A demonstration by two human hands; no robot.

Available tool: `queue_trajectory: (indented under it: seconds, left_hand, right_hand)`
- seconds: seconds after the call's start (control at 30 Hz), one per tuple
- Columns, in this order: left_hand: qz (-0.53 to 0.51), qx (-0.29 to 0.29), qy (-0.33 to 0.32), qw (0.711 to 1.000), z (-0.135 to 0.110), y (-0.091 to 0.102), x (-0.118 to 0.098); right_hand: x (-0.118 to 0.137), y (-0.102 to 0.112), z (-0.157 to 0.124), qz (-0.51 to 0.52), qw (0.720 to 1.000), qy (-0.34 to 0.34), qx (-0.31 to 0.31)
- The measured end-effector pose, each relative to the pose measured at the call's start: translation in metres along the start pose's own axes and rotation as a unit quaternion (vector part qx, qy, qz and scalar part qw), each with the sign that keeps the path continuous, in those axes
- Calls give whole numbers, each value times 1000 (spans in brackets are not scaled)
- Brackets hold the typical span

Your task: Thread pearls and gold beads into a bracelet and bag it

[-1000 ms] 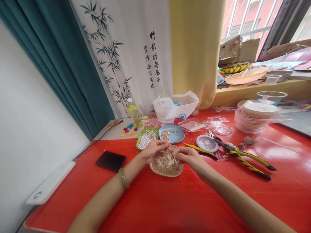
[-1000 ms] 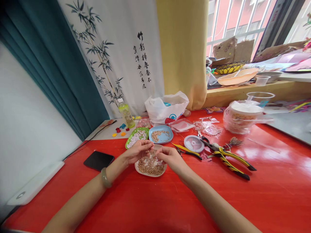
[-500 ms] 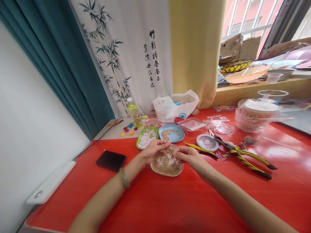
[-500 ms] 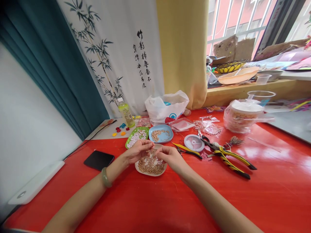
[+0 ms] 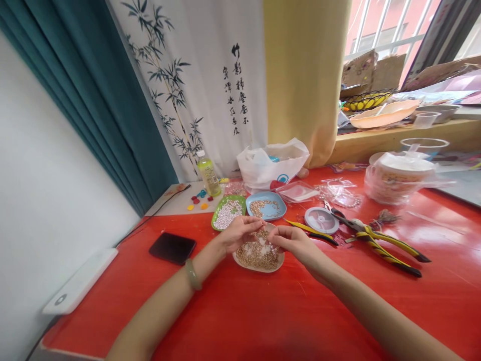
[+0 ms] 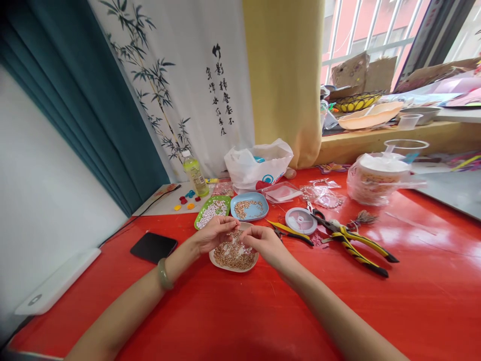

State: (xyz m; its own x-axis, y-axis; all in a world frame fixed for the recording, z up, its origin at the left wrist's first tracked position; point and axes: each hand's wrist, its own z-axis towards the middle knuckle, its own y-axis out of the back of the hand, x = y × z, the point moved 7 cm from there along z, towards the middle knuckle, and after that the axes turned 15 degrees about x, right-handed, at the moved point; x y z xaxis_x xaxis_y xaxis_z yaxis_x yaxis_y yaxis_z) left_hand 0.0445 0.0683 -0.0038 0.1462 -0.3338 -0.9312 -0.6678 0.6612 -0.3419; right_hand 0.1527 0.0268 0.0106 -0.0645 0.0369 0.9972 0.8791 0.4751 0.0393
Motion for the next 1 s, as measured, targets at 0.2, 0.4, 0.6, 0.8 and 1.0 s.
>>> queue_trajectory:
  seconds: [0.2,0.4,0.6,0.8,1.0]
  left_hand:
    - [-2,3,1,1000,0,0,1]
    - [1,5,2,1000,0,-1,1]
    - [6,12,1,1000,0,1,1]
    - [43,18,3,999,2,2,4]
    - [205,-36,-35,978,-3,15,-18]
  right_hand:
    - [2,-1,0,-5,1000,3,2]
    - [2,0,0,-10,1000,7,3]
    - [-1,2,3,-24,1000,19,1]
    - [-3,6,4,-37,998,45,-8]
    - [-1,9,2,-35,998,50,-18]
